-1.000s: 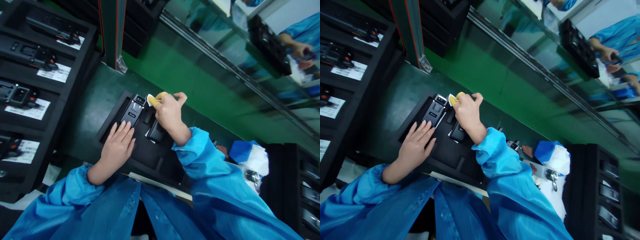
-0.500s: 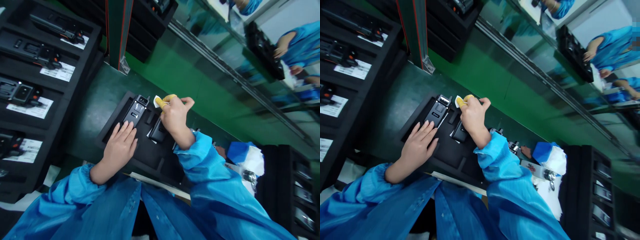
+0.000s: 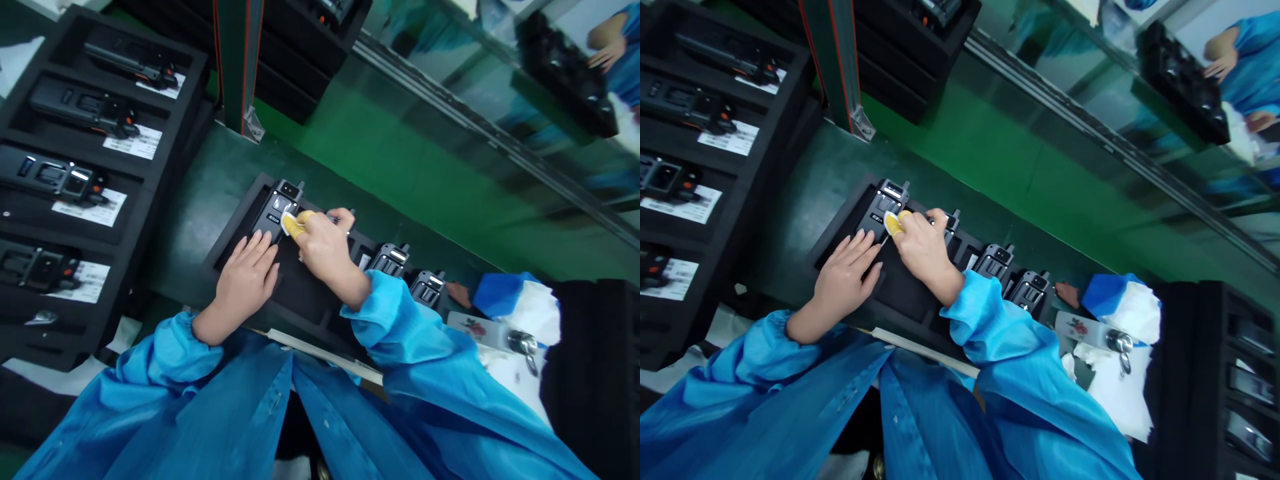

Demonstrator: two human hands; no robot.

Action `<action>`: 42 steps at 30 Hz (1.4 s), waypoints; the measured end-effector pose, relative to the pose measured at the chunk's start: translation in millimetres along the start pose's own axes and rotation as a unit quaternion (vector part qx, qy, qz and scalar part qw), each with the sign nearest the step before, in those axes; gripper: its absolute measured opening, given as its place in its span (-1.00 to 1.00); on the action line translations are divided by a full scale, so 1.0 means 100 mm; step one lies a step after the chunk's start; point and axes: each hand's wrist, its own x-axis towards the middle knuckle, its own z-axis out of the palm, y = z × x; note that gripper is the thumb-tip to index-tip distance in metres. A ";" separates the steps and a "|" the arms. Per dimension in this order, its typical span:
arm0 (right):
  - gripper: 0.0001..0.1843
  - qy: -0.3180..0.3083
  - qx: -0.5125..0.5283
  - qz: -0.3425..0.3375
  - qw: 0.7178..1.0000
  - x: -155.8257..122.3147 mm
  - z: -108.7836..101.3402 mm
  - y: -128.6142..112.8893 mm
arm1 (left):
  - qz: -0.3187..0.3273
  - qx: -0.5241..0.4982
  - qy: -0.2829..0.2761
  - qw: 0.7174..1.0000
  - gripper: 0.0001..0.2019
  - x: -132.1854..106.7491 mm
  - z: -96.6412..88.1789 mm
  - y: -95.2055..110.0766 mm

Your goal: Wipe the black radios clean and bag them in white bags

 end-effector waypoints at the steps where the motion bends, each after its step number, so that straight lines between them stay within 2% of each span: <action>1: -0.60 0.018 0.000 0.025 1.000 -0.10 -0.02 0.08 | 0.000 0.001 0.000 1.000 -0.69 0.00 0.00 0.00; 5: -0.65 0.106 -0.012 0.156 0.982 -0.69 -0.19 0.48 | 0.006 0.013 0.019 1.000 -0.70 0.01 0.00 -0.01; 9: -0.69 0.153 -0.073 0.300 0.939 -1.54 -0.45 0.88 | 0.004 -0.006 0.015 1.000 -0.71 0.00 0.02 -0.07; 11: -0.69 0.143 -0.108 0.380 0.907 -1.98 -0.55 0.98 | 0.011 -0.023 0.027 0.999 -0.70 -0.01 0.01 -0.10; 14: -0.61 0.083 -0.128 0.479 0.864 -2.52 -0.62 0.96 | 0.013 -0.036 0.058 0.998 -0.64 0.01 -0.03 -0.15; 18: -0.60 0.004 -0.105 0.554 0.826 -2.90 -0.53 0.82 | -0.036 -0.032 0.044 0.998 -0.46 0.15 0.00 -0.19; 20: -0.62 -0.028 -0.084 0.572 0.815 -2.94 -0.47 0.75 | -0.057 -0.014 0.034 0.998 -0.39 0.24 0.04 -0.18; 21: -0.63 -0.037 -0.069 0.569 0.819 -2.94 -0.45 0.72 | -0.062 -0.003 0.032 0.998 -0.38 0.28 0.06 -0.16; 23: -0.63 -0.033 -0.046 0.538 0.841 -2.91 -0.44 0.67 | -0.078 0.017 0.027 0.996 -0.38 0.34 0.07 -0.10; 24: -0.63 -0.025 -0.035 0.513 0.857 -2.89 -0.45 0.66 | -0.103 0.023 0.023 0.994 -0.39 0.37 0.07 -0.06; 25: -0.60 -0.008 -0.062 0.508 0.859 -2.85 -0.46 0.66 | -0.139 0.018 0.006 0.990 -0.39 0.39 0.07 -0.02; 26: -0.53 0.014 -0.084 0.508 0.857 -2.81 -0.47 0.67 | -0.174 0.003 -0.014 0.985 -0.38 0.42 0.07 0.02; 28: -0.38 0.053 -0.085 0.507 0.856 -2.67 -0.48 0.70 | -0.210 0.011 -0.006 0.978 -0.34 0.46 0.06 0.07; 32: -0.10 -0.002 0.039 0.493 0.869 -2.25 -0.45 0.61 | -0.276 -0.023 0.020 0.961 -0.27 0.51 0.01 0.13; 34: 0.01 -0.015 0.049 0.494 0.868 -2.09 -0.42 0.52 | -0.306 -0.073 0.035 0.949 -0.26 0.50 -0.02 0.13; 37: 0.10 -0.007 0.032 0.476 0.879 -1.98 -0.39 0.43 | -0.348 -0.180 0.058 0.918 -0.29 0.49 -0.05 0.11; 40: 0.08 0.018 0.019 0.455 0.890 -1.96 -0.38 0.42 | -0.387 -0.300 0.082 0.868 -0.40 0.53 -0.04 0.08; 42: 0.01 0.023 0.027 0.471 0.881 -1.96 -0.38 0.45 | -0.401 -0.375 0.100 0.830 -0.49 0.59 -0.03 0.09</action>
